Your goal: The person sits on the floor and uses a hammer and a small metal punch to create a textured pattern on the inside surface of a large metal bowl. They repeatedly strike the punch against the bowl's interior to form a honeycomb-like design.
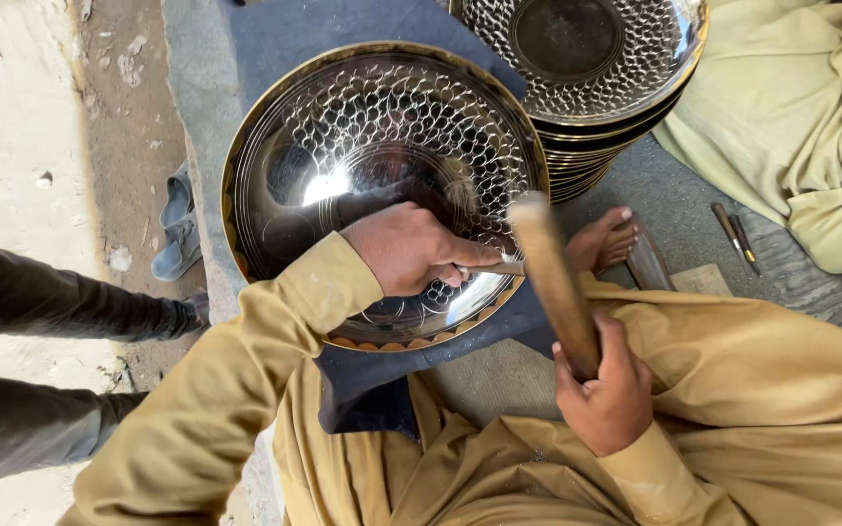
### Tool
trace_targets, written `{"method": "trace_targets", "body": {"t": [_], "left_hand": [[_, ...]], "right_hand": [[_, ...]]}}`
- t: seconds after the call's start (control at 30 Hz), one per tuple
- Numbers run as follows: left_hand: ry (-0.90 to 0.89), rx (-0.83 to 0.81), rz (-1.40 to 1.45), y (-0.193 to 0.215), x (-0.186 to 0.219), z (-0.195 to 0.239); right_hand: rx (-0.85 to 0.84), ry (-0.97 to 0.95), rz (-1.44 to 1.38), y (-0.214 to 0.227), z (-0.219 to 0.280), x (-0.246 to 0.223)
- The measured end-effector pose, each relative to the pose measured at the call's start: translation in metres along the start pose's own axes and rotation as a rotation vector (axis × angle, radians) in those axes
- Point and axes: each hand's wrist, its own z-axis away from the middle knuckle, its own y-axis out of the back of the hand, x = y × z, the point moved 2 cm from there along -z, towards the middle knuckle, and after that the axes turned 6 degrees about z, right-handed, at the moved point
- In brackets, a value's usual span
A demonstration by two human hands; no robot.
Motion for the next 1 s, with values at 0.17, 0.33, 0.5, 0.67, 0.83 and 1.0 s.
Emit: {"method": "trace_targets", "body": {"t": [0.17, 0.33, 0.5, 0.67, 0.83, 1.0], "left_hand": [[0.095, -0.042, 0.027, 0.000, -0.005, 0.004], [0.024, 0.152, 0.011, -0.003, 0.001, 0.016], [0.094, 0.310, 0.026, -0.012, 0.003, 0.033], [0.192, 0.548, 0.013, -0.028, 0.012, 0.046], [0.322, 0.841, 0.102, -0.051, 0.024, 0.051], [0.392, 1.055, 0.164, -0.070, 0.028, 0.050]], "right_hand": [[-0.021, 0.076, 0.039, 0.003, -0.009, -0.007], [-0.155, 0.187, 0.143, 0.024, -0.025, -0.013], [-0.223, 0.167, 0.260, 0.046, -0.054, -0.023], [-0.296, 0.205, 0.313, 0.071, -0.089, -0.060], [-0.425, 0.409, 0.387, 0.085, -0.125, -0.105], [-0.494, 0.640, 0.669, 0.088, -0.141, -0.148]]}}
